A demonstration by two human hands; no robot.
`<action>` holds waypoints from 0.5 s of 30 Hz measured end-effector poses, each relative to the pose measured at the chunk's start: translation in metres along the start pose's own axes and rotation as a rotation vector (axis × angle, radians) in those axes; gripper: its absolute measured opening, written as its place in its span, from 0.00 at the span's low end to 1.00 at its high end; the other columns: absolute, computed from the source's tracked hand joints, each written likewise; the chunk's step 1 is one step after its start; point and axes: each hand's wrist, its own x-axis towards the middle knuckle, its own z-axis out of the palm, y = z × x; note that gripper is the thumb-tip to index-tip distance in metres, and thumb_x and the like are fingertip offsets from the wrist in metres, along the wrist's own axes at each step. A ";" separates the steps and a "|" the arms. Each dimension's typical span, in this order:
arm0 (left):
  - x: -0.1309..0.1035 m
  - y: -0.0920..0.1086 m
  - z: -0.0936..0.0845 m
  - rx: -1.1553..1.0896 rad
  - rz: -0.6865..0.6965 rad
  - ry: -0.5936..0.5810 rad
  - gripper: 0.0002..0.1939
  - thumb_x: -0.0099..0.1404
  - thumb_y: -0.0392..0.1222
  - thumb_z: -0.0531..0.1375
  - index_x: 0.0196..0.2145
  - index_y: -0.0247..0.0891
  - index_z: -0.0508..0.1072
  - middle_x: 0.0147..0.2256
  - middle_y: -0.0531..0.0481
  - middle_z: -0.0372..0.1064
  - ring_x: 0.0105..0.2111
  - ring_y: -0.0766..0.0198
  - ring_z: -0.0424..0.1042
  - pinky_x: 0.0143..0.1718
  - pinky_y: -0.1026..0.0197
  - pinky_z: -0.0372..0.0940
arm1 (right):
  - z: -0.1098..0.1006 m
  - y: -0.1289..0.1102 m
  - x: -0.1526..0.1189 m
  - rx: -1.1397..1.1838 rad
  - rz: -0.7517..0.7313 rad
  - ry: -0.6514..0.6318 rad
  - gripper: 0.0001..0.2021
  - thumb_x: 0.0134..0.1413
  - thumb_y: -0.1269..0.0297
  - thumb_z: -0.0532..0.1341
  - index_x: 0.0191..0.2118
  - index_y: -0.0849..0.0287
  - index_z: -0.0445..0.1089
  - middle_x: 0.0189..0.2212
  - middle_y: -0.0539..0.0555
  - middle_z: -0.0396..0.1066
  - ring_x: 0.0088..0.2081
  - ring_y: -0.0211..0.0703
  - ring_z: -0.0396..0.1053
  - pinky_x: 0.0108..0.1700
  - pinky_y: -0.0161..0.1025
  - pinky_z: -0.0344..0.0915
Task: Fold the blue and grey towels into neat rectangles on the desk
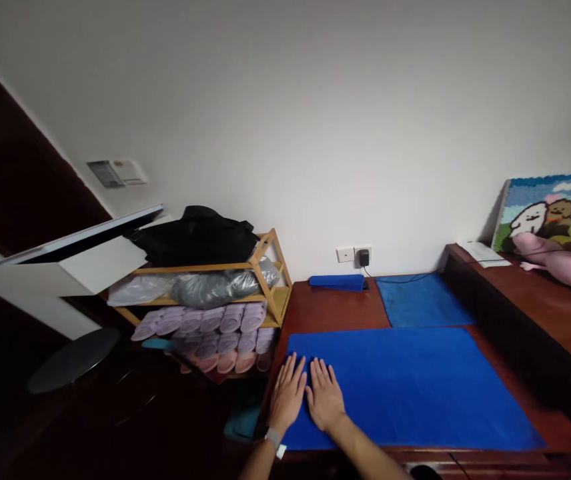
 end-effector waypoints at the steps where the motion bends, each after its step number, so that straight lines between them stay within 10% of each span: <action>1: -0.014 0.004 0.002 0.023 0.027 -0.024 0.27 0.78 0.50 0.42 0.72 0.51 0.52 0.73 0.52 0.47 0.72 0.58 0.47 0.71 0.46 0.48 | 0.005 -0.003 0.000 0.002 -0.006 -0.029 0.31 0.72 0.56 0.40 0.74 0.61 0.42 0.74 0.57 0.37 0.74 0.51 0.34 0.74 0.57 0.38; 7: -0.040 0.017 -0.002 0.110 -0.009 -0.100 0.28 0.78 0.53 0.45 0.72 0.55 0.49 0.73 0.52 0.46 0.72 0.56 0.49 0.70 0.42 0.50 | -0.010 0.043 -0.030 -0.037 0.113 -0.029 0.34 0.71 0.51 0.39 0.74 0.65 0.43 0.74 0.59 0.37 0.75 0.51 0.34 0.74 0.58 0.33; 15: -0.031 0.014 -0.004 0.101 -0.033 -0.105 0.27 0.78 0.55 0.44 0.71 0.55 0.51 0.73 0.53 0.47 0.72 0.57 0.48 0.71 0.43 0.48 | -0.116 0.269 -0.153 -0.274 0.512 0.179 0.39 0.64 0.46 0.40 0.73 0.65 0.51 0.72 0.59 0.50 0.73 0.54 0.42 0.73 0.56 0.39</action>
